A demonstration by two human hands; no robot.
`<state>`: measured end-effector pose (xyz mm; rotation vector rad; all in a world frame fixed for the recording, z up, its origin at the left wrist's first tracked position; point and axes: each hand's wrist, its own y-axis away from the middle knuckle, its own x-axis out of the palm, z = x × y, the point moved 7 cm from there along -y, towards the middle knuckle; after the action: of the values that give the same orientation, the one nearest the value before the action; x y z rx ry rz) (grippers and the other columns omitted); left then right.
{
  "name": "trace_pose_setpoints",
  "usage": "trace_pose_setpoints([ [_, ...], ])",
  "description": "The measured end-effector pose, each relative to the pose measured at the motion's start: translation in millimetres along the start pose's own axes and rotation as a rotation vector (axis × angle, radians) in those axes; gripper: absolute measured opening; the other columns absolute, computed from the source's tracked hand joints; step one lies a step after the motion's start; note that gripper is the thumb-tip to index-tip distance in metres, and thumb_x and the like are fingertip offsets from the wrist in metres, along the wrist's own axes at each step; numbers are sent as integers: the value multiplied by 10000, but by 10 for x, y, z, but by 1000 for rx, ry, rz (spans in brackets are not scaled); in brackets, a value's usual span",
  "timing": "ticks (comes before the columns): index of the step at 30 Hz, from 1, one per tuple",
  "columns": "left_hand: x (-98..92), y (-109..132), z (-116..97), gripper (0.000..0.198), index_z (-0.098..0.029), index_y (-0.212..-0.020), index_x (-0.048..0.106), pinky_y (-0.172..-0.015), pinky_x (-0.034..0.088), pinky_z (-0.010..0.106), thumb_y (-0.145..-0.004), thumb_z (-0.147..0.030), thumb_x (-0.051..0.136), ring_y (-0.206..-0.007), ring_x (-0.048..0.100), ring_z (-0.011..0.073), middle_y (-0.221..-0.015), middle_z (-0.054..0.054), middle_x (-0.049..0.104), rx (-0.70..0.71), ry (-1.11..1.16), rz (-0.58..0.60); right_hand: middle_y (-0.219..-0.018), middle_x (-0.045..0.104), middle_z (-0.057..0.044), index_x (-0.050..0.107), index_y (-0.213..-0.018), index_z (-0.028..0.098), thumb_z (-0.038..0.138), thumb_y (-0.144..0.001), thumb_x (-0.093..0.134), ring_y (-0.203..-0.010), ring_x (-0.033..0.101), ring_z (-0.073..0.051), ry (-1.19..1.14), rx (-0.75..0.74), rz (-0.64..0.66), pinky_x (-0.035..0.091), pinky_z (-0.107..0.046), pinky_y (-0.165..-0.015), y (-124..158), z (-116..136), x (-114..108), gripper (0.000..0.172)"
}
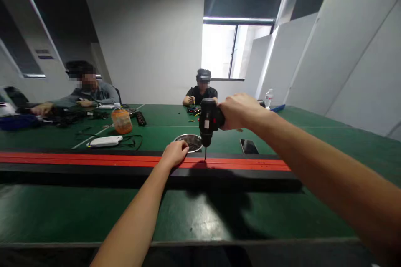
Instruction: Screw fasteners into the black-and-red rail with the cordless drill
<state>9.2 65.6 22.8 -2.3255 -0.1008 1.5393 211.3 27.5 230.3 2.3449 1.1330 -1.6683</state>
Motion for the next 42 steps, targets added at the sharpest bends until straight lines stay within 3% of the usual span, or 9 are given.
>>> trace_pose_setpoints([
  [7, 38, -38, -60, 272, -257, -989, 751, -803, 481, 327, -928, -392, 523, -961, 689, 262, -1059, 80, 763, -19, -18, -1, -706, 646, -115, 714, -1026, 158, 332, -621, 744, -660, 602, -269, 16, -20, -20, 334, -375, -576, 14, 141, -99, 442],
  [16, 17, -26, -93, 289, -261, -998, 751, -786, 472, 330, -929, -417, 517, -923, 685, 259, -1048, 86, 755, 1, -12, 6, -719, 654, -110, 700, -844, 179, 280, -570, 770, -622, 594, -242, 43, -85, -112, 320, -359, -547, -40, 261, -130, 301],
  [23, 27, -31, -80, 293, -260, -1007, 752, -802, 469, 326, -930, -413, 514, -938, 682, 255, -1056, 85, 754, 9, -8, 3, -577, 577, -56, 690, -805, 191, 289, -552, 791, -525, 542, -200, 24, -49, -139, 307, -351, -525, 3, 218, -172, 289],
  [30, 37, -42, -64, 279, -262, -984, 753, -804, 475, 331, -925, -406, 523, -931, 689, 257, -1031, 78, 759, 9, 11, 0, -672, 662, -89, 736, -948, 199, 305, -626, 724, -563, 572, -222, 80, -94, -113, 303, -362, -535, 74, 266, -191, 339],
  [33, 49, -52, -43, 277, -263, -983, 754, -805, 478, 329, -924, -416, 531, -929, 691, 254, -1031, 73, 761, 4, 26, -3, -644, 651, -73, 744, -971, 219, 344, -621, 760, -588, 587, -233, 23, -72, -112, 327, -371, -576, 133, 166, -179, 372],
  [37, 54, -53, -52, 272, -259, -982, 755, -815, 485, 326, -929, -406, 533, -937, 692, 250, -1040, 73, 764, 6, 26, 5, -594, 622, -41, 749, -896, 267, 427, -605, 796, -608, 607, -239, -81, 47, -171, 359, -360, -590, 274, -158, -123, 335],
  [42, 37, -49, -97, 278, -250, -969, 757, -827, 492, 325, -937, -397, 523, -938, 696, 254, -1016, 87, 768, 7, -11, 28, -696, 695, -24, 753, -859, 256, 517, -628, 781, -671, 652, -241, -489, 277, -273, 433, -337, -582, 498, -526, 220, 350],
])
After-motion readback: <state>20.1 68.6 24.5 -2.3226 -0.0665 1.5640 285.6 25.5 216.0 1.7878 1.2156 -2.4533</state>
